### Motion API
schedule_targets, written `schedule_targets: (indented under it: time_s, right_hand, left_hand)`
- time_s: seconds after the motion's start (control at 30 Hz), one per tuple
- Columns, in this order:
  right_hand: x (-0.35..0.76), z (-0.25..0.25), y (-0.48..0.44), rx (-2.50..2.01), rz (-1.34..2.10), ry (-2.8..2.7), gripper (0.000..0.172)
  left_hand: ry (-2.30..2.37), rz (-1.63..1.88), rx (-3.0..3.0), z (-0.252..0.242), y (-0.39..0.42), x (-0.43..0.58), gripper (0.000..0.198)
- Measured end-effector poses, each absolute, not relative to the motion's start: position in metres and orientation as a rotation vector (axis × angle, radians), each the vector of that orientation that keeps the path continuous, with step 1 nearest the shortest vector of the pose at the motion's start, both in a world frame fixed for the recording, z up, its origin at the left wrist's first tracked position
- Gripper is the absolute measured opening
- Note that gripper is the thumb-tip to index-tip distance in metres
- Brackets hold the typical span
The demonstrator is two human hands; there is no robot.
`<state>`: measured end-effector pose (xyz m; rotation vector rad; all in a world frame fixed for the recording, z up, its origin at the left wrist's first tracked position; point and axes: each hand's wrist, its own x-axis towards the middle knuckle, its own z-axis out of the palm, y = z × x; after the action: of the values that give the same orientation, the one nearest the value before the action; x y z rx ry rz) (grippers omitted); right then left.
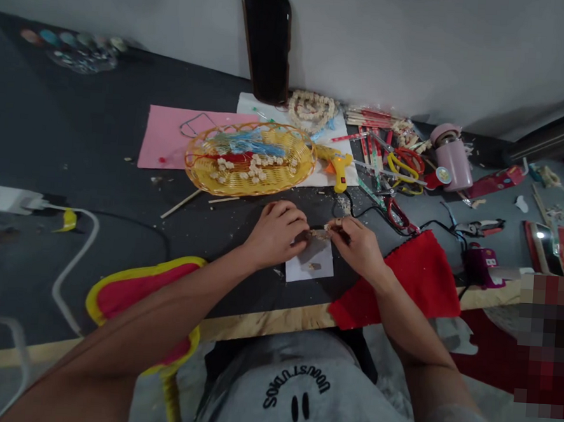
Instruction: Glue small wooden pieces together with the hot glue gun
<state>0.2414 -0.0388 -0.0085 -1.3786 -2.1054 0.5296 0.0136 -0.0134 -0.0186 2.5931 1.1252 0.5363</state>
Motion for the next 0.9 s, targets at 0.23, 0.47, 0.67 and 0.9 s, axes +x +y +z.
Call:
schedule_targets:
  time_s: [0.23, 0.47, 0.67, 0.9]
  right_hand:
    - [0.244, -0.005, -0.039, -1.355, 0.569, -2.097, 0.009]
    - [0.252, 0.005, -0.047, -1.368, 0.583, -2.155, 0.006]
    - [0.253, 0.009, -0.05, -1.334, 0.555, -2.231, 0.007]
    - [0.231, 0.039, -0.012, -1.161, 0.417, -2.341, 0.009]
  left_hand:
    - [1.12, 0.59, 2.603, -0.017, -0.014, 0.015, 0.014]
    - [1.115, 0.582, 2.584, -0.018, -0.014, 0.016, 0.013]
    - [1.116, 0.61, 2.584, -0.021, -0.015, 0.015, 0.011]
    - [1.108, 0.618, 2.598, -0.025, -0.015, 0.015, 0.018]
